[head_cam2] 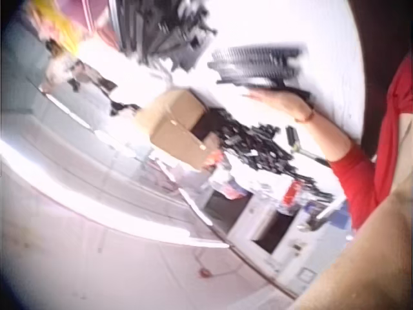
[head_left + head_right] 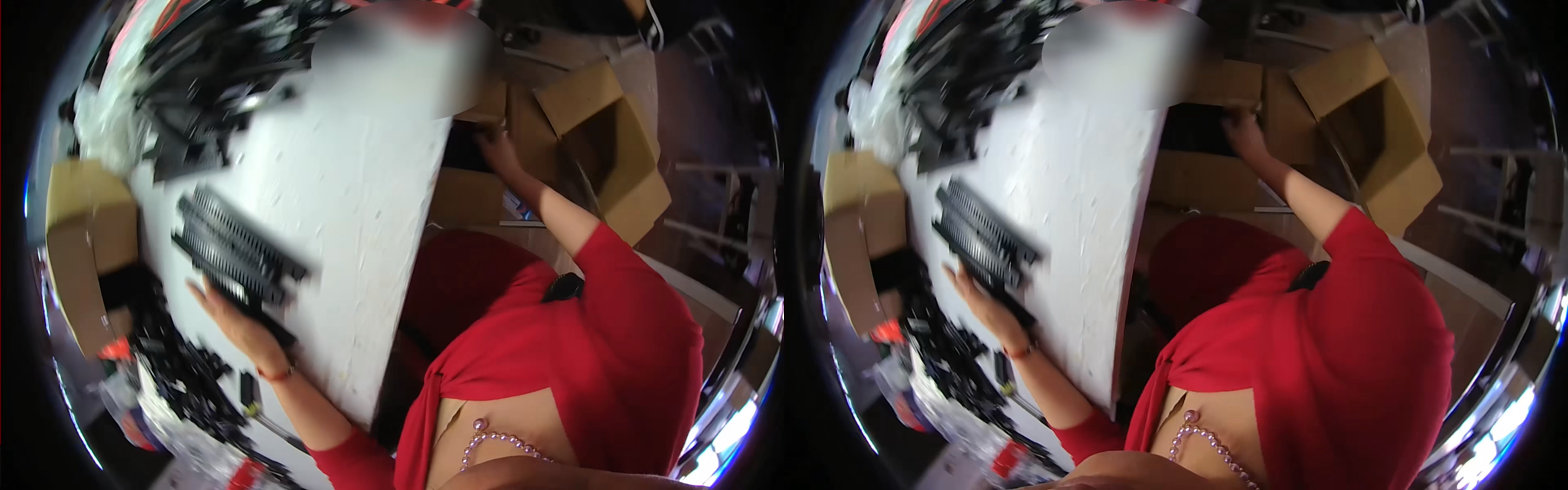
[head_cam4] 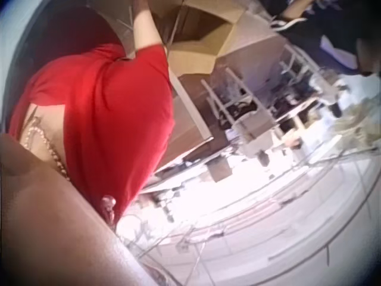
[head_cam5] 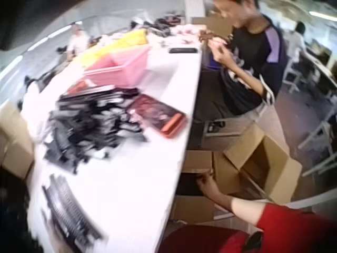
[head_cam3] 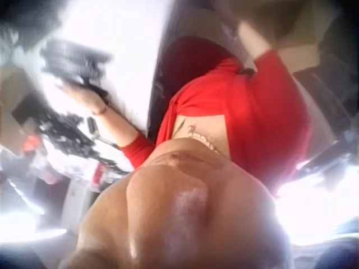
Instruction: Assemble black plastic parts by snapping them together and using a small mallet.
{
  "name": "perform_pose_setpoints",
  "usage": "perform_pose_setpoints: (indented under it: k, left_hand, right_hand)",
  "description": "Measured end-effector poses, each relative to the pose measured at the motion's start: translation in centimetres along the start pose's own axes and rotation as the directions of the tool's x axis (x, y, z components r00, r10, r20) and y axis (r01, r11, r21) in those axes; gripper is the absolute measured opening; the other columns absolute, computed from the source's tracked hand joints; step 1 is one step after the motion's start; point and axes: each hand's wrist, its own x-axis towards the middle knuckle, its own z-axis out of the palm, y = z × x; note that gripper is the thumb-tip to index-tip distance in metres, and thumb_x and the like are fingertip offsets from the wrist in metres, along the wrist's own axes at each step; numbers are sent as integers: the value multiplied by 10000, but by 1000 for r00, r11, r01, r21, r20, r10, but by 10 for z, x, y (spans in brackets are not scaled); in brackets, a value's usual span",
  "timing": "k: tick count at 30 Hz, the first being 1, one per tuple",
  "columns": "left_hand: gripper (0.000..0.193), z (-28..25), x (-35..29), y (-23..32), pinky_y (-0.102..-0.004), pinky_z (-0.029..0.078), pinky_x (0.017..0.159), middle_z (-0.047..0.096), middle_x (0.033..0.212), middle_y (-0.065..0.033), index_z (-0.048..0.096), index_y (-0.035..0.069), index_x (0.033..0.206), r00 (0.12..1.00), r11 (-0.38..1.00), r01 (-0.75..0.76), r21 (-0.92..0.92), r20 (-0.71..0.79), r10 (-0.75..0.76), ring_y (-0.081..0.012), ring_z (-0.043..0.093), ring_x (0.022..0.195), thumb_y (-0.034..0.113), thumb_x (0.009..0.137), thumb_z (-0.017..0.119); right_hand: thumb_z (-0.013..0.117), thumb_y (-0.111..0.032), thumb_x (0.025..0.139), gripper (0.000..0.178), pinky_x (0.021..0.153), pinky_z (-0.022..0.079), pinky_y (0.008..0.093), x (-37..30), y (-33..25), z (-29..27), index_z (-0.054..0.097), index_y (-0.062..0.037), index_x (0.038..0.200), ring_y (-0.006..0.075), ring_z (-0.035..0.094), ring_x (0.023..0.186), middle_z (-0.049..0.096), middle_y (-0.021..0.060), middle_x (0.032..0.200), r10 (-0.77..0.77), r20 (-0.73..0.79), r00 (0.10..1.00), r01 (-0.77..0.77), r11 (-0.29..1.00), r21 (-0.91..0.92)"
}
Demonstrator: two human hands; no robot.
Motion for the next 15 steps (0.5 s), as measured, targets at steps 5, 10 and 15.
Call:
perform_pose_setpoints:
  k: [5, 10, 15]
  left_hand:
    - [624, 12, -2, 25, -416, 136, 1224, 235, 1618, -181, 234, 1, 1561, 996, 987, 89, 133, -15, -88, -301, 236, 1492, 393, 1077, 278]
    - [624, 13, -11, 33, -407, 185, 1211, 262, 1602, -189, 227, -12, 1559, 995, 990, 94, 106, -42, -90, -291, 263, 1479, 376, 1074, 279]
    - [624, 9, -17, 30, -369, 174, 1209, 301, 1586, -155, 234, -29, 1550, 979, 978, 204, -41, -14, -205, -240, 275, 1469, 377, 1080, 288]
  right_hand:
    - [576, -237, 933, 331, 880, 517, 517, 63, 165, 114, 576, -38, 1198, 438, 638, 1013, 656, 248, 1061, 293, 106, 950, -258, 930, -263]
    - [583, -240, 924, 339, 876, 520, 512, 77, 207, 158, 580, -41, 1198, 426, 641, 1009, 659, 239, 1065, 406, 137, 903, -297, 824, -483]
    - [590, -243, 915, 347, 872, 523, 506, 78, 243, 184, 584, -44, 1199, 414, 644, 1005, 662, 231, 1068, 428, 164, 889, -230, 727, -647]
